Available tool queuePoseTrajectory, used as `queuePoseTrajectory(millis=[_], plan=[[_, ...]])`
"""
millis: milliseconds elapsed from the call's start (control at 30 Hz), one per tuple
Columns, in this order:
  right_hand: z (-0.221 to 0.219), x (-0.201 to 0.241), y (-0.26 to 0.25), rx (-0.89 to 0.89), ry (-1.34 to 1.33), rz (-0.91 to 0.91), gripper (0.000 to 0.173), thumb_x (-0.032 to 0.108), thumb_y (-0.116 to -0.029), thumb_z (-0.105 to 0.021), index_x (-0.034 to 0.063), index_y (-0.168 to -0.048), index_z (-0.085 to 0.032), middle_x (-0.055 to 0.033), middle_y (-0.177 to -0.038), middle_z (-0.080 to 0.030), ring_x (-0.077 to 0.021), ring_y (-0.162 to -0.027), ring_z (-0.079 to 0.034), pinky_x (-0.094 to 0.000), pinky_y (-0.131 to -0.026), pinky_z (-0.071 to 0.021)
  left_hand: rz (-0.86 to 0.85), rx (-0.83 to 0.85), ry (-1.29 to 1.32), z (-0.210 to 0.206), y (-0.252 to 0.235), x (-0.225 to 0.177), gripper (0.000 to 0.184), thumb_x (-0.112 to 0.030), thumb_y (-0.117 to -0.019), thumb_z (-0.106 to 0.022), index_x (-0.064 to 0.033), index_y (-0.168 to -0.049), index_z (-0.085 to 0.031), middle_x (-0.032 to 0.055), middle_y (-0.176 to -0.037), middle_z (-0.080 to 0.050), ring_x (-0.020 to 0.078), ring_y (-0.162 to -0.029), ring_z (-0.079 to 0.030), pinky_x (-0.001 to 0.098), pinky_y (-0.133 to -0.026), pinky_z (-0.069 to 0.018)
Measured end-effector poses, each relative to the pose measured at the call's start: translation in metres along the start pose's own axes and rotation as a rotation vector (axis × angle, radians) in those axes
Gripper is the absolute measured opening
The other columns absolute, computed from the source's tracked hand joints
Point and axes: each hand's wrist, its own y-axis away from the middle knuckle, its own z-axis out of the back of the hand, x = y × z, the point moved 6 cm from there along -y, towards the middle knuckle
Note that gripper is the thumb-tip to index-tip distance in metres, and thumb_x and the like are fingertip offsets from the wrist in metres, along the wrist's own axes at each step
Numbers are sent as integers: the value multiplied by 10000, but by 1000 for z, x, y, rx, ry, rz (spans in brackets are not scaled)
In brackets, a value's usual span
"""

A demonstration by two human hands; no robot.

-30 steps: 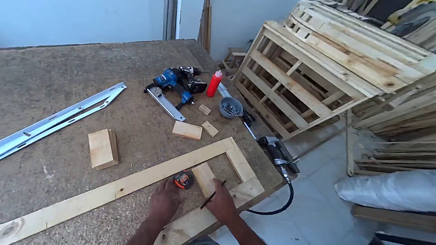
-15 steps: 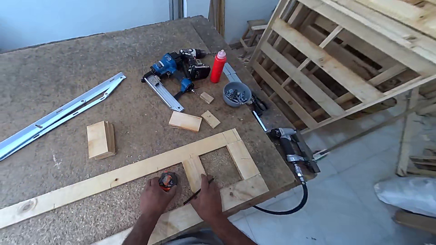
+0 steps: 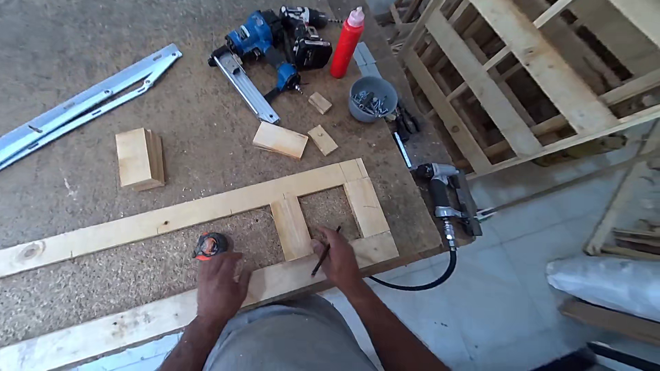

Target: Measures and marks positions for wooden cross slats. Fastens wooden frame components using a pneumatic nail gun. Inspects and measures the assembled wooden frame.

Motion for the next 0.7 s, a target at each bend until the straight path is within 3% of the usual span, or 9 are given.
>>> queuePoseTrajectory(millis=[100,200,300,433,633,700], plan=[[2,-19,3,62,84,103,420,474,-984,-644,117,-1186,-733,-82,-1098,-737,-278,-1065,-685,-496,-972,-543,-48,271,28,-42,-12,-30,503,-500,-1022,-545,-120,-1325,-673,100,-1348,-659,261,-1311,-584,464,-1146,-433],[-4,-20,7,123,148,198,407,528,-967,-649,156,-1092,-758,-38,-1031,-748,-244,-1056,-678,-485,-1049,-476,-122,360,-24,-67,-20,-45,499,-535,-1044,-477,-166,-1308,-686,63,-1313,-682,235,-1277,-605,445,-1119,-448],[-8,-21,7,102,196,220,419,556,-958,-650,175,-1088,-766,-27,-1031,-748,-236,-1065,-676,-479,-1068,-468,-133,352,-104,-74,-25,-53,532,-585,-1045,-432,-182,-1207,-737,54,-1226,-713,243,-1212,-636,449,-1056,-495],[-16,-25,7,-31,221,279,370,566,-948,-656,215,-969,-772,24,-916,-736,-201,-972,-671,-446,-1001,-492,-76,380,-245,-75,-31,-60,634,-671,-1022,-369,-165,-1040,-751,64,-1067,-722,262,-1106,-674,486,-923,-557],[-18,-25,6,-133,222,348,399,559,-971,-622,207,-817,-727,42,-811,-698,-176,-874,-664,-423,-933,-510,-40,326,-309,-76,-32,-65,626,-652,-1022,-407,-131,-951,-745,91,-1011,-719,297,-1042,-694,522,-821,-573],[-18,-26,5,-105,215,332,406,562,-973,-618,204,-816,-728,39,-819,-698,-176,-877,-659,-424,-928,-506,-56,287,-314,-77,-32,-65,604,-645,-1018,-432,-133,-929,-741,88,-976,-712,293,-1006,-700,517,-792,-579]])
